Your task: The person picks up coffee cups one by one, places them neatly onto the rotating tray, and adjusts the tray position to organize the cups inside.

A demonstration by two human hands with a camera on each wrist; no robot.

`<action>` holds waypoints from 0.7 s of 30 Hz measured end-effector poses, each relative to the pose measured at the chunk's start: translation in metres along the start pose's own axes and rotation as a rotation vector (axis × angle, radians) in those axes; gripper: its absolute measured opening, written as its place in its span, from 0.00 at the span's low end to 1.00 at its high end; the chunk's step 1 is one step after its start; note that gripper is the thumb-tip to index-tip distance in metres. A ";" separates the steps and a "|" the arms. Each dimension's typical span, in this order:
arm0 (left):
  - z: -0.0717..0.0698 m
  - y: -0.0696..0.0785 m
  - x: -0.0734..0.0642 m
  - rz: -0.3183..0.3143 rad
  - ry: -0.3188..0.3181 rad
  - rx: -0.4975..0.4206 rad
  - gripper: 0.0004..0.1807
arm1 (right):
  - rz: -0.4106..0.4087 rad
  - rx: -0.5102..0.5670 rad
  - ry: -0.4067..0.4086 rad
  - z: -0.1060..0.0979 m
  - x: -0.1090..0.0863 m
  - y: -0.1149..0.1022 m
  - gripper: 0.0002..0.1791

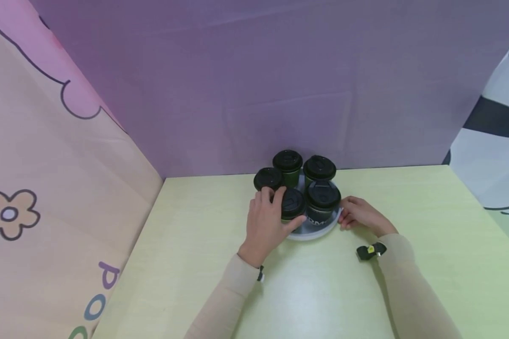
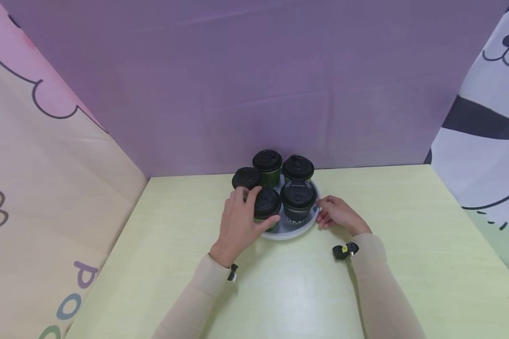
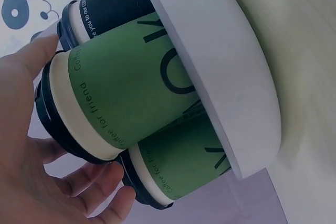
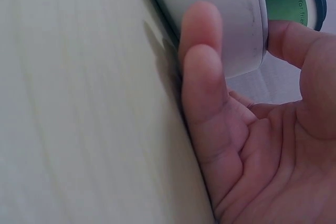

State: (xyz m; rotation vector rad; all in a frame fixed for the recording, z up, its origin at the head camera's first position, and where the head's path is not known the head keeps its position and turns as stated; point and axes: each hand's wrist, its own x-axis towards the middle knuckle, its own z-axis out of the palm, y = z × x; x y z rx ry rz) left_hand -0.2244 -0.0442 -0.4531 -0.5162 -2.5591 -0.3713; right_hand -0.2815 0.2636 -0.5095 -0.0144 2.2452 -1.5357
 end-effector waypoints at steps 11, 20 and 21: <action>-0.010 -0.019 0.004 -0.028 0.074 -0.140 0.32 | -0.019 -0.016 0.049 0.001 -0.003 -0.003 0.23; -0.015 -0.043 0.005 -0.028 0.201 -0.233 0.12 | -0.154 -0.118 0.185 -0.007 -0.011 -0.006 0.22; -0.016 -0.045 0.005 -0.029 0.205 -0.236 0.10 | -0.185 -0.120 0.184 -0.008 -0.013 -0.007 0.21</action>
